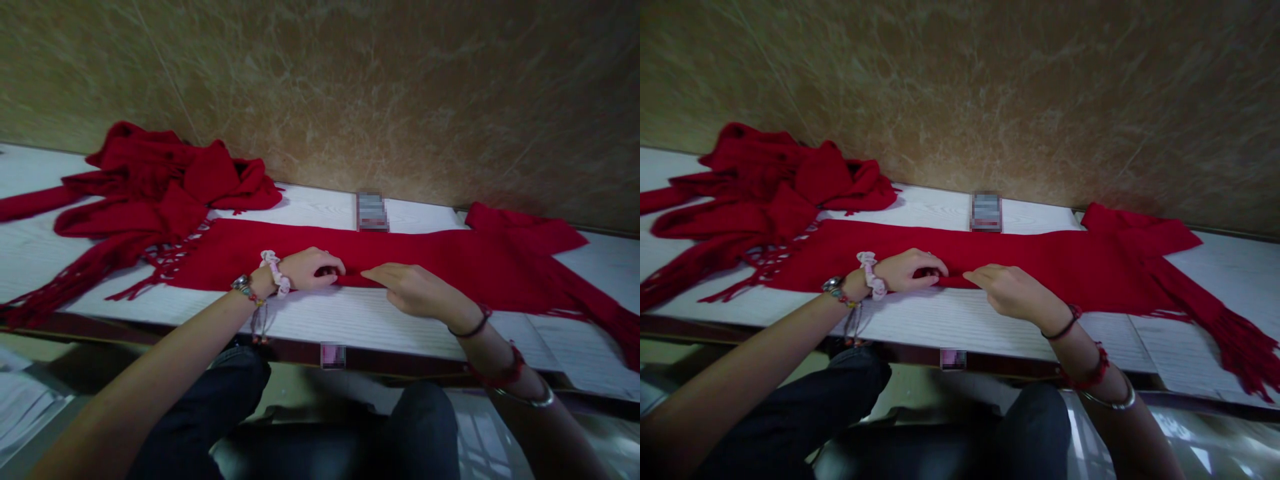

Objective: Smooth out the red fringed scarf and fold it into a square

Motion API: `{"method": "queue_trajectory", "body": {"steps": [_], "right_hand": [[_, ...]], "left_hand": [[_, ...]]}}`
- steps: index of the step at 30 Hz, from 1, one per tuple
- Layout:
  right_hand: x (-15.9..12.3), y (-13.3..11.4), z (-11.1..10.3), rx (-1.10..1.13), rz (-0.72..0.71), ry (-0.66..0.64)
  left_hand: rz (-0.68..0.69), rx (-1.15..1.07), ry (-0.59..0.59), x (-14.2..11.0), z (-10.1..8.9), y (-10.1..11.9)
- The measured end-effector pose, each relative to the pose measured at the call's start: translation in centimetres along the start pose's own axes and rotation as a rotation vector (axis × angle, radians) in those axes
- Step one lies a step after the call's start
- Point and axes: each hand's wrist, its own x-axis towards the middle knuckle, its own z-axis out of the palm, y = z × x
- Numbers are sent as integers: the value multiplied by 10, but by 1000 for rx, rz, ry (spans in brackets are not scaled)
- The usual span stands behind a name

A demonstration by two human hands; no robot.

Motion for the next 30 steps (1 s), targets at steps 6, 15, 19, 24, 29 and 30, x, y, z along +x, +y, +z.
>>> {"method": "queue_trajectory", "body": {"steps": [6,15,19,24,29,30], "right_hand": [[1,3,4,-71,9,58],[1,6,0,-113,60,95],[-2,0,4,-45,34,121],[-13,-10,14,-97,-57,156],[-22,-11,22,-124,-85,143],[-24,-10,24,-113,-85,140]], "left_hand": [[14,12,21,0,0,-2],[-49,44,45,3,-2,-1],[-211,196,6,0,-2,-5],[-345,264,-245,-4,-4,-2],[-370,298,-283,-2,-5,1],[-371,301,-285,-2,-5,1]]}}
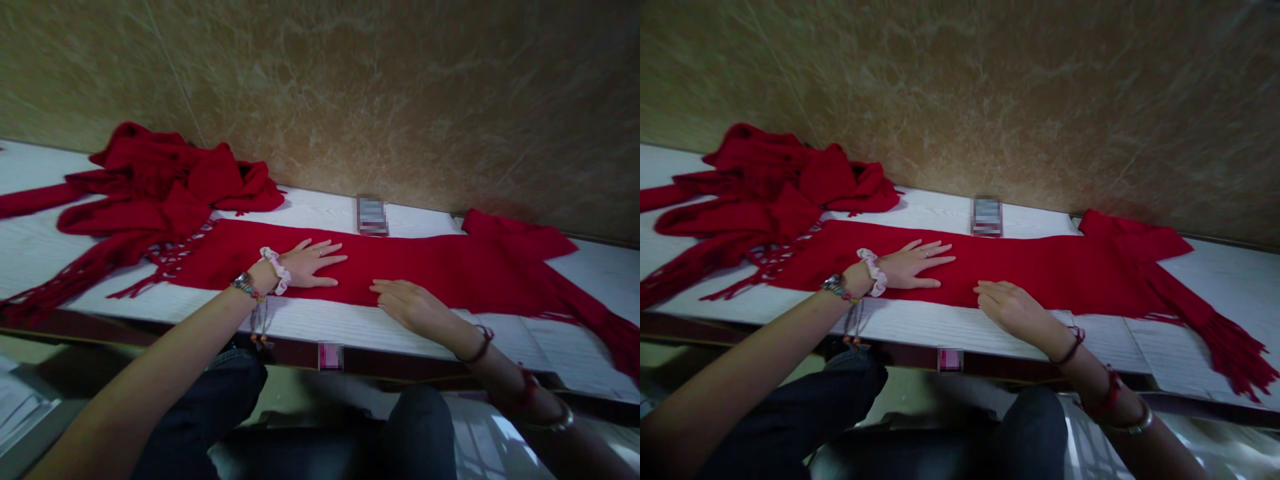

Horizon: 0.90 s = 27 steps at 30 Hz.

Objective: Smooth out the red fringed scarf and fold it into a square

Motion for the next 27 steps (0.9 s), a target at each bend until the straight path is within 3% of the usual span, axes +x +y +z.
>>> {"method": "queue_trajectory", "body": {"steps": [6,10,13,20,27], "right_hand": [[-3,2,8,78,5,42],[0,0,10,115,35,47],[1,-2,11,149,93,46],[0,-4,9,176,85,-68],[2,-5,2,155,41,-112]], "left_hand": [[33,-4,63,-1,-1,-1],[219,-21,199,-2,-6,10],[310,-20,205,-2,-6,24],[158,59,-11,-5,4,38],[107,61,31,-21,12,32]]}}
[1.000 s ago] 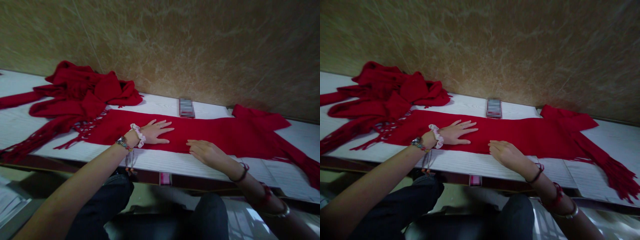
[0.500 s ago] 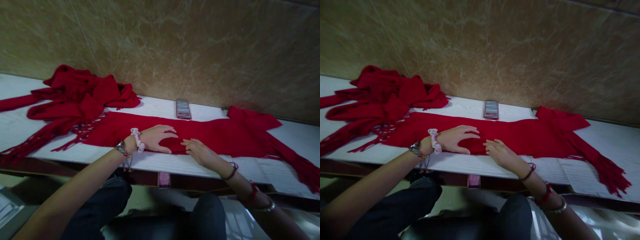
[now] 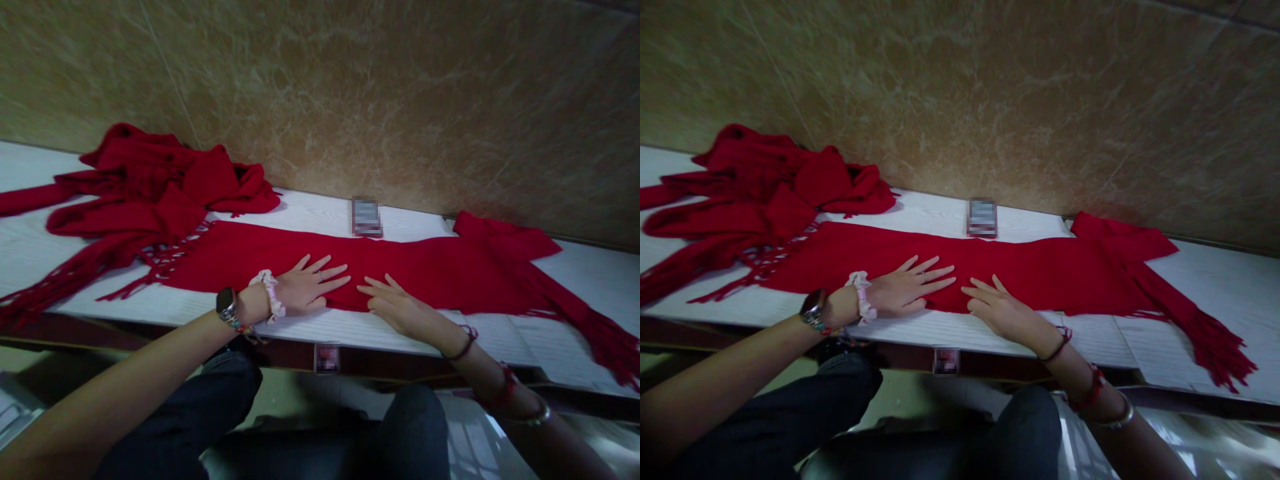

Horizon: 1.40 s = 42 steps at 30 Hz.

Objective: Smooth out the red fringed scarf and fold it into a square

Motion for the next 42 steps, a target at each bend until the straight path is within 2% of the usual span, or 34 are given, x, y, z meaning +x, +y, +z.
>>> {"method": "queue_trajectory", "body": {"steps": [3,6,9,14,20,23,26,29,33,38,42], "right_hand": [[-2,0,0,-15,-49,54],[-4,2,1,17,-44,103],[-4,4,2,95,-16,136],[-4,7,1,236,31,145],[-5,9,-1,295,32,138],[-4,8,-2,285,55,176],[-2,8,1,191,199,247],[-1,7,4,48,303,169],[-1,6,4,-35,313,44],[-1,3,1,-36,336,21],[-1,3,1,-36,356,25]], "left_hand": [[-22,40,35,-6,-1,4],[49,65,38,-9,-3,8],[117,18,-36,-12,-2,9],[109,-105,-96,-17,-2,5],[139,-246,-160,-24,-13,5],[157,-251,-101,-20,-13,5],[117,-194,70,-7,-7,9],[50,-119,147,7,0,15],[19,-69,59,14,4,19],[-16,-90,-13,7,-1,16],[-42,-96,-6,4,-5,19]]}}
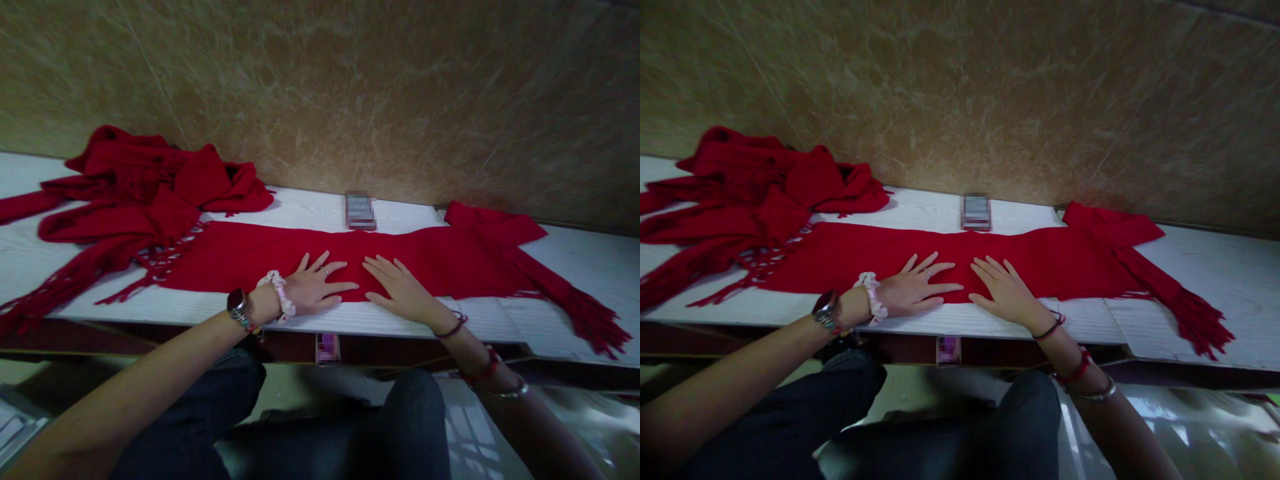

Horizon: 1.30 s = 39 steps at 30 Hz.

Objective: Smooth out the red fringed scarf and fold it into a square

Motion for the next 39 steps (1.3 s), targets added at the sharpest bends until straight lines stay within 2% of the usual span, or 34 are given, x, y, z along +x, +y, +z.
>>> {"method": "queue_trajectory", "body": {"steps": [3,6,9,12,18,22,25,28,36,39], "right_hand": [[0,1,2,0,-1,10],[0,3,6,-1,6,14],[1,4,8,-5,36,25],[0,4,8,-16,69,32],[-7,5,9,-96,136,7],[-8,6,5,-61,191,-54],[-2,6,0,9,284,-100],[3,7,-1,-29,373,-42],[-6,13,8,-181,317,-55],[-7,22,3,-233,330,3]], "left_hand": [[-8,68,61,2,-1,9],[59,125,108,10,3,16],[95,100,61,19,8,16],[64,51,16,21,10,13],[-73,-10,-8,10,6,12],[-85,-1,-8,6,6,14],[-80,12,-17,7,6,15],[-91,29,-4,7,6,15],[-111,43,11,7,7,16],[-119,51,18,7,7,16]]}}
